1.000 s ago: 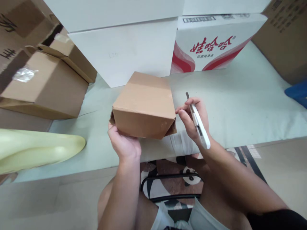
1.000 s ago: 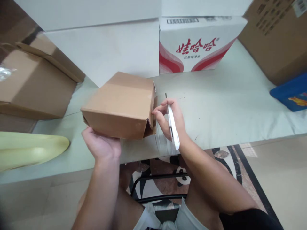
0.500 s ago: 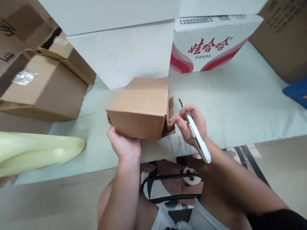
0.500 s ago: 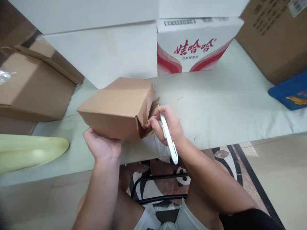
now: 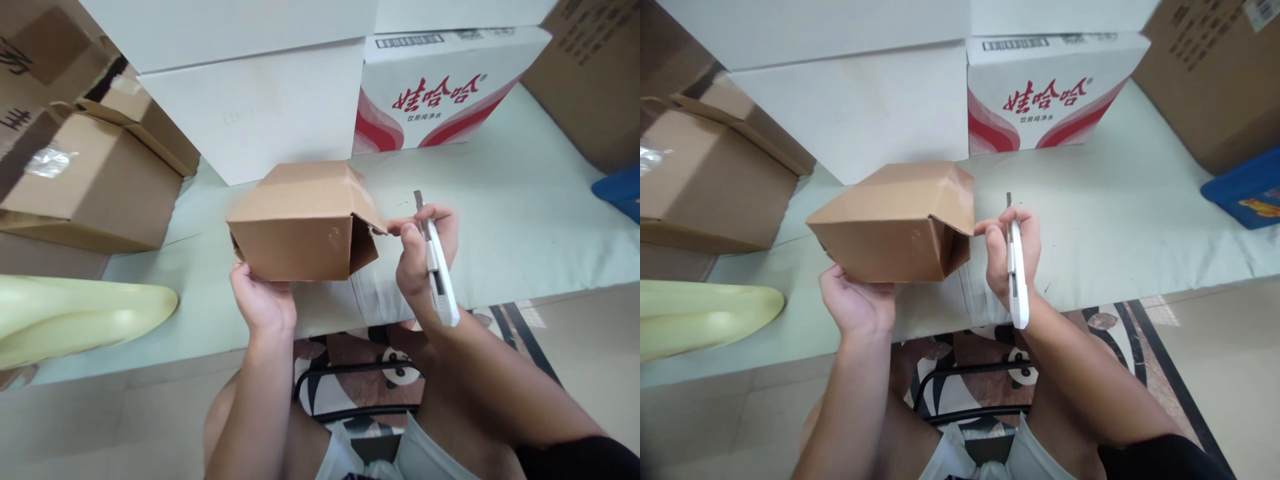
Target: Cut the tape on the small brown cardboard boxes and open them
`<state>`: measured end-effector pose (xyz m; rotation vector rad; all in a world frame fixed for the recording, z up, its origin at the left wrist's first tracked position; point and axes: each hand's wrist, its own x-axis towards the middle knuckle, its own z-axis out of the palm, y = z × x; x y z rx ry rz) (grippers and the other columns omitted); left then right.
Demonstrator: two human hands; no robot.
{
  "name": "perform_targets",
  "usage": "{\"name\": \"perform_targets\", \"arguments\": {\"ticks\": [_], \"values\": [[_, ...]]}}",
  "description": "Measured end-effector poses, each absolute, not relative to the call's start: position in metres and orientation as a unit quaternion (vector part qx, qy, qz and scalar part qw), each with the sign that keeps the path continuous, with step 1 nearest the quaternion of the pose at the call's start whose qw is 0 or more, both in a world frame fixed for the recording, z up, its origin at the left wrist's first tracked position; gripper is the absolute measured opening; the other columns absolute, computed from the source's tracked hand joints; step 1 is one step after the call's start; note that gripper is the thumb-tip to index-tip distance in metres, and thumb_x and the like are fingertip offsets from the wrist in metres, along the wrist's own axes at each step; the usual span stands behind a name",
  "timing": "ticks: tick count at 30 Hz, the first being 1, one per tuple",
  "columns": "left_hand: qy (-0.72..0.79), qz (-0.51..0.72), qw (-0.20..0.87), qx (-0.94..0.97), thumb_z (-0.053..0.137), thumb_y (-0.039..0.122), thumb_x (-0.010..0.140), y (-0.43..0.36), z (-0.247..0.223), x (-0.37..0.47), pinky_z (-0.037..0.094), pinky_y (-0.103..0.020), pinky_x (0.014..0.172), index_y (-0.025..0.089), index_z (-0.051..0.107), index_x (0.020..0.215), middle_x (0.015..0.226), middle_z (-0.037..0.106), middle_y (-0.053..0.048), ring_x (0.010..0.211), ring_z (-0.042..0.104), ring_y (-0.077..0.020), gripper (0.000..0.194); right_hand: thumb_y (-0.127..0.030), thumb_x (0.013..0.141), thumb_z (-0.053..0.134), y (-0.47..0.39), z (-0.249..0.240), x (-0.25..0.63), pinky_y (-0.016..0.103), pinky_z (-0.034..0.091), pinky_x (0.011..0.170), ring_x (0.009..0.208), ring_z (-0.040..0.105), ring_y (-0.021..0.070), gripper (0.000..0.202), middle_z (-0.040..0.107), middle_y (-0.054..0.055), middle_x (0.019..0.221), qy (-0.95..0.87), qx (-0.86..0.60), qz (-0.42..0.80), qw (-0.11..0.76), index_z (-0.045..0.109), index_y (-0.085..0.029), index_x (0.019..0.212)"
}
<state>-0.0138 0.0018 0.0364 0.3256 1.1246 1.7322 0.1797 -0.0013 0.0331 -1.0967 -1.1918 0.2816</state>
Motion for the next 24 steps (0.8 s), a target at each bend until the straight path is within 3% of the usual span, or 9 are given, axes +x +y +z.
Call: {"name": "perform_targets", "arguments": {"ticks": [5, 8, 16, 24], "values": [[0.472, 0.718, 0.490, 0.144, 0.063, 0.040, 0.069, 0.002, 0.031, -0.016, 0.042, -0.025, 0.059, 0.023, 0.054, 0.087, 0.086, 0.064, 0.000, 0.077, 0.061, -0.0166, 0.026, -0.043, 0.103, 0.057, 0.003, 0.030, 0.179, 0.048, 0.061, 0.094, 0.103, 0.079, 0.0247, 0.020, 0.076, 0.004, 0.110, -0.504, -0.422, 0.169, 0.734, 0.042, -0.031, 0.110], [0.475, 0.722, 0.470, 0.181, 0.064, 0.040, 0.070, 0.002, 0.026, -0.016, 0.043, -0.024, 0.061, 0.023, 0.056, 0.089, 0.090, 0.066, 0.000, 0.077, 0.062, -0.0158, 0.026, -0.041, 0.103, 0.058, 0.004, 0.027, 0.179, 0.047, 0.062, 0.097, 0.102, 0.080, 0.0224, 0.020, 0.077, 0.003, 0.119, -0.495, -0.417, 0.223, 0.729, 0.043, -0.032, 0.112], [0.461, 0.740, 0.367, 0.326, 0.057, 0.025, 0.069, -0.004, 0.021, -0.009, 0.053, -0.032, 0.084, 0.021, 0.066, 0.081, 0.100, 0.076, -0.005, 0.098, 0.070, -0.0208, 0.016, -0.039, 0.102, 0.058, 0.007, 0.025, 0.182, 0.048, 0.062, 0.096, 0.100, 0.081, 0.0220, 0.019, 0.082, 0.003, 0.111, -0.490, -0.441, 0.236, 0.714, 0.043, -0.030, 0.109], [0.444, 0.719, 0.333, 0.419, 0.055, 0.018, 0.074, -0.009, 0.014, -0.013, 0.054, -0.037, 0.088, 0.021, 0.070, 0.087, 0.102, 0.076, -0.006, 0.100, 0.071, -0.0230, 0.021, -0.034, 0.104, 0.057, 0.001, 0.031, 0.181, 0.051, 0.057, 0.102, 0.115, 0.077, 0.0224, 0.013, 0.083, 0.001, 0.105, -0.601, -0.429, 0.177, 0.651, 0.046, -0.030, 0.111]]}}
